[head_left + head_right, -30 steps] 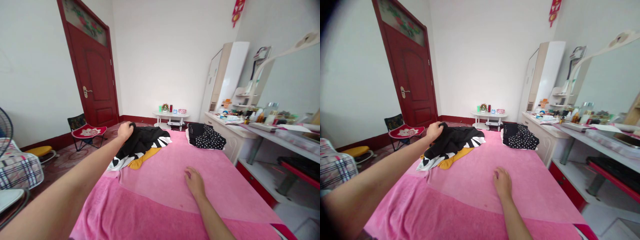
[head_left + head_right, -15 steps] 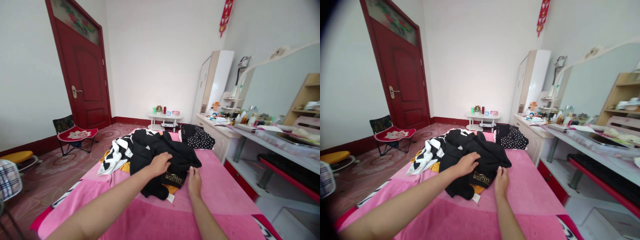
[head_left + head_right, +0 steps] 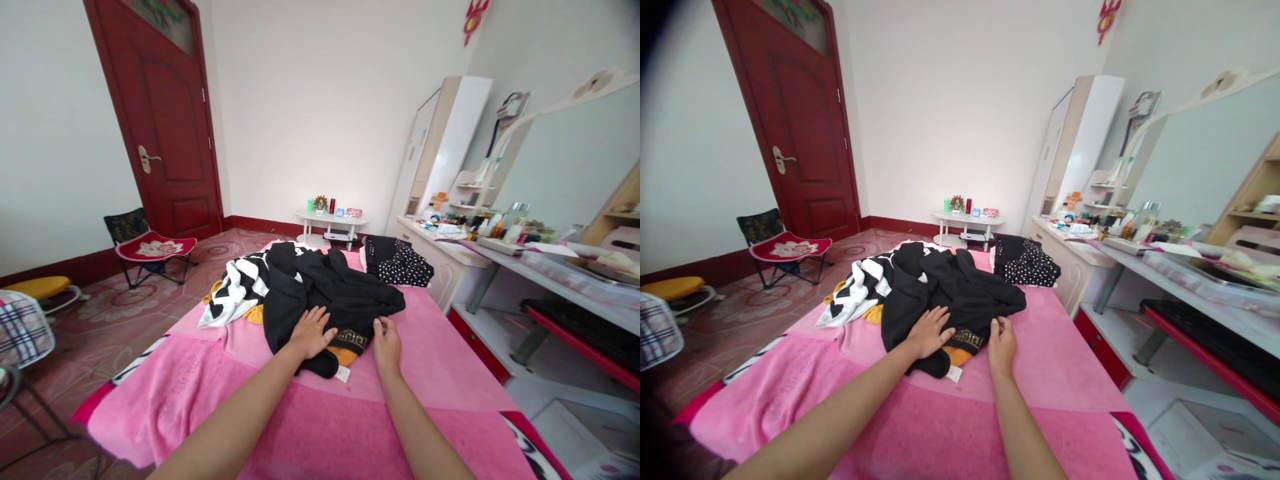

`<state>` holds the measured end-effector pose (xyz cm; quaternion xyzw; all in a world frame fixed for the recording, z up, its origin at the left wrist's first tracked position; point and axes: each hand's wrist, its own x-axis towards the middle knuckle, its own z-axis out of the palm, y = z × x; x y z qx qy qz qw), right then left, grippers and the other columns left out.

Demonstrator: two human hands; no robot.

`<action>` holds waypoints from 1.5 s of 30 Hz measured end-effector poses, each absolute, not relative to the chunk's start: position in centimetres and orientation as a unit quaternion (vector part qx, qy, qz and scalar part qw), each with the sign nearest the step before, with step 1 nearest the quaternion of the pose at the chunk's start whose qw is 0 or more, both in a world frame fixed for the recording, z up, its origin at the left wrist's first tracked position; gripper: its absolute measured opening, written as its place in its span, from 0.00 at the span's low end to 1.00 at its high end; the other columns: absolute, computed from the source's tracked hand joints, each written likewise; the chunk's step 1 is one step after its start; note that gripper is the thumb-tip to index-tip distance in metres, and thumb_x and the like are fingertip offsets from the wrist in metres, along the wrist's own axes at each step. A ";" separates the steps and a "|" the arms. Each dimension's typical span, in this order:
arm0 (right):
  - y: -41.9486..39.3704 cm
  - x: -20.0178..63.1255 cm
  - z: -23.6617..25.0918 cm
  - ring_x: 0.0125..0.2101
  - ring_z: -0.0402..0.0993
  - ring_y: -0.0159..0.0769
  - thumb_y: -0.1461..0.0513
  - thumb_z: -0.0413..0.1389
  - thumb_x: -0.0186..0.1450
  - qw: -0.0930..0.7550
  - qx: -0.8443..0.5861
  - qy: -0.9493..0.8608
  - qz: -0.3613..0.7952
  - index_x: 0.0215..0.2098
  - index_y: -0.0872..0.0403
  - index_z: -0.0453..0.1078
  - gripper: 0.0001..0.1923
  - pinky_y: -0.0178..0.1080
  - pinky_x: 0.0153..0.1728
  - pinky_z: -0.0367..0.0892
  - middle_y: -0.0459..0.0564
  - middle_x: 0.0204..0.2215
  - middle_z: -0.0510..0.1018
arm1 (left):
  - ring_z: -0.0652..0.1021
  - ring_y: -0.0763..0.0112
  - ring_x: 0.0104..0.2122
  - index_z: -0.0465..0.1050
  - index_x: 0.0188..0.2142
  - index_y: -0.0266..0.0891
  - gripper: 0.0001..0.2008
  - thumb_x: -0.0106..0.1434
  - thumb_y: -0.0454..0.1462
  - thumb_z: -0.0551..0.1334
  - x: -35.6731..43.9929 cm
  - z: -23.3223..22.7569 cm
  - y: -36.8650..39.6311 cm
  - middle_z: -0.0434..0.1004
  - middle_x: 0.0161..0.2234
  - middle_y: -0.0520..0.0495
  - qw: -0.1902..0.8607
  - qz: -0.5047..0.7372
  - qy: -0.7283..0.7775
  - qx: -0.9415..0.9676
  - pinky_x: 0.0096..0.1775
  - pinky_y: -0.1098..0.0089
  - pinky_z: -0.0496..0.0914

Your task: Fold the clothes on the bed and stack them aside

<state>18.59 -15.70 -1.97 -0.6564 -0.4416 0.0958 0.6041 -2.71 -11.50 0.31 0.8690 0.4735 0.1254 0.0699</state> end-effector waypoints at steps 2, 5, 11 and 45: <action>-15.7 18.6 -2.0 0.40 0.73 0.46 0.47 0.47 0.60 0.606 -0.654 -0.443 0.098 0.43 0.58 0.67 0.25 0.44 0.43 0.65 0.60 0.39 0.76 | 0.49 0.60 0.65 0.56 0.63 0.40 0.35 0.65 0.56 0.37 -2.7 0.1 -11.5 0.49 0.66 0.47 0.068 0.127 0.474 0.869 0.63 0.58 0.45; -15.7 18.5 -2.1 0.40 0.73 0.45 0.48 0.48 0.60 0.612 -0.647 -0.441 0.112 0.44 0.58 0.66 0.24 0.44 0.44 0.65 0.60 0.40 0.76 | 0.50 0.60 0.65 0.56 0.63 0.39 0.35 0.66 0.56 0.37 -2.8 0.2 -11.6 0.49 0.65 0.46 0.064 0.128 0.474 0.869 0.63 0.57 0.45; -16.2 18.7 -1.7 0.39 0.72 0.42 0.54 0.51 0.58 0.651 -0.632 -0.409 0.097 0.51 0.59 0.61 0.26 0.42 0.45 0.65 0.61 0.45 0.72 | 0.50 0.60 0.65 0.55 0.63 0.39 0.35 0.66 0.56 0.36 -2.8 0.5 -12.1 0.48 0.66 0.47 0.061 0.125 0.479 0.866 0.63 0.57 0.46; -16.7 21.8 -1.3 0.43 0.70 0.42 0.64 0.51 0.55 0.338 -0.688 -0.642 0.014 0.48 0.50 0.61 0.21 0.39 0.36 0.64 0.51 0.46 0.69 | 0.72 0.60 0.51 0.61 0.56 0.36 0.28 0.58 0.40 0.63 -14.0 5.4 -9.7 0.69 0.52 0.39 0.045 0.257 0.639 0.724 0.50 0.67 0.65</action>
